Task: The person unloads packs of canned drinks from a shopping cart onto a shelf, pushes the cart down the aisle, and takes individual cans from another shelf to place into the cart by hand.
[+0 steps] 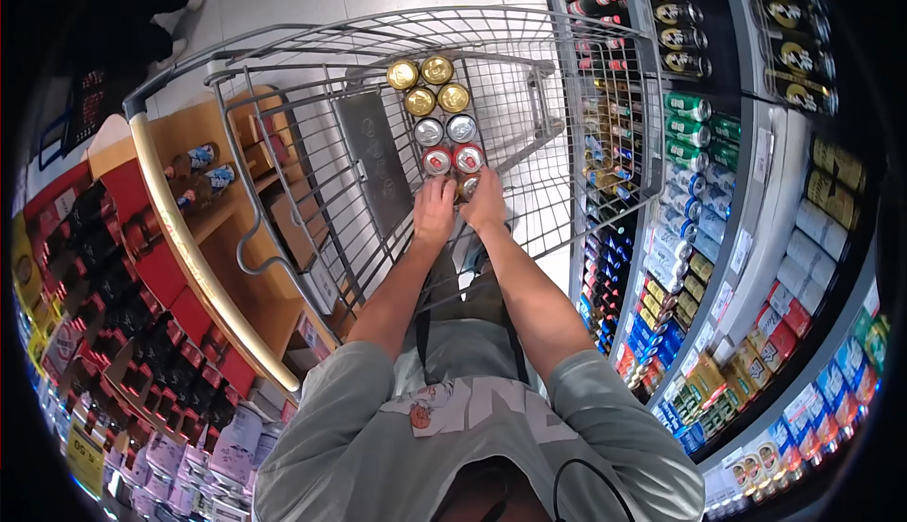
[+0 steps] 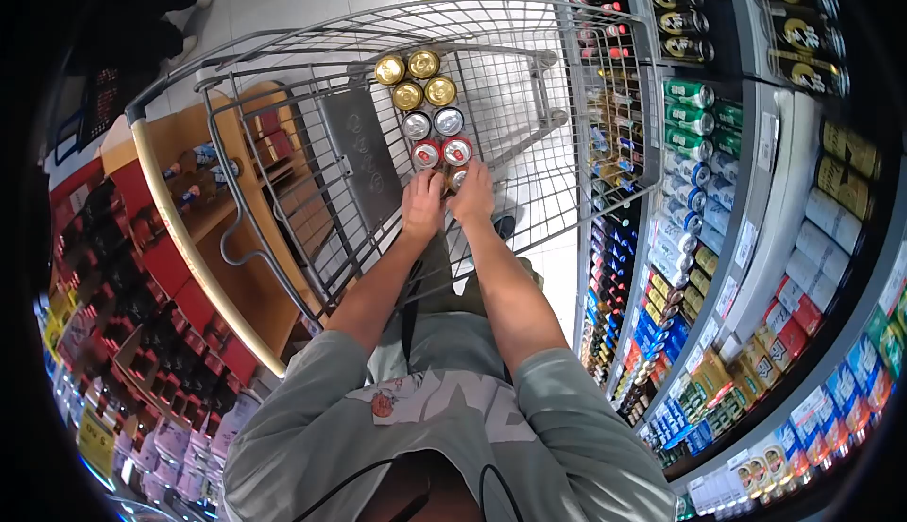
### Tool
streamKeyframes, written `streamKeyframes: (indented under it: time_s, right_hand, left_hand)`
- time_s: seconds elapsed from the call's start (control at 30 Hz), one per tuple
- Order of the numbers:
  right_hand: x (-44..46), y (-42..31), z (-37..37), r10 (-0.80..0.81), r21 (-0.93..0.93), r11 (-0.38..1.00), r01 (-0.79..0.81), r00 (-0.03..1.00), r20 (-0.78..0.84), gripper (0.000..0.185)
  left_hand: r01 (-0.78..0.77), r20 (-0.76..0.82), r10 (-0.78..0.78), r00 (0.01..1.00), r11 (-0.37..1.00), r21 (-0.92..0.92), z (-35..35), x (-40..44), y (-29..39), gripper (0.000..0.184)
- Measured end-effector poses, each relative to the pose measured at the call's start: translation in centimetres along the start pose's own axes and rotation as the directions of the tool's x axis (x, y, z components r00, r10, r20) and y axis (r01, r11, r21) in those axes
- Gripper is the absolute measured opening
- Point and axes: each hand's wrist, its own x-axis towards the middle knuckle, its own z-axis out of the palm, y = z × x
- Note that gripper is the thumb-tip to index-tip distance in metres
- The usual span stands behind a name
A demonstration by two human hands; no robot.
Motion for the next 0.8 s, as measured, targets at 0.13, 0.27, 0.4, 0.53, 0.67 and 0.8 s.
streamKeyframes:
  time_s: [0.13,0.27,0.4,0.53,0.67,0.8]
  right_hand:
    - [-1.7,-0.6,-2.7,-0.018,-0.146,0.989,0.006,0.997,-0.081,0.091]
    - [-5.2,0.1,-7.3,-0.348,-0.017,0.925,0.379,0.830,-0.436,0.054]
    - [-19.8,0.9,-15.4,-0.676,0.345,0.527,0.777,0.629,-0.383,0.013]
    - [-33.6,6.6,-15.0,-0.736,0.791,0.489,0.367,0.660,0.149,0.018]
    - [-38.1,11.6,-14.8,-0.827,0.803,0.292,0.520,0.559,-0.062,0.024]
    - [-41.4,16.1,-11.7,-0.788,0.807,0.099,0.583,0.542,-0.294,0.027]
  left_hand:
    - [0.079,0.086,-0.076,0.993,0.997,-0.025,-1.3,0.0,1.8,0.069]
    - [0.061,0.014,-0.059,0.998,0.983,-0.174,-4.5,0.0,4.2,0.059]
    - [-0.083,0.076,0.110,0.991,0.951,-0.297,-6.9,-0.9,6.5,0.047]
    - [0.253,0.653,0.093,0.751,0.873,-0.416,-6.9,-2.3,10.8,0.033]
    - [-0.056,0.567,0.216,0.795,0.957,-0.285,-4.6,-2.8,12.4,0.047]
    - [0.100,0.671,0.175,0.720,0.931,-0.350,-4.4,-2.4,11.6,0.044]
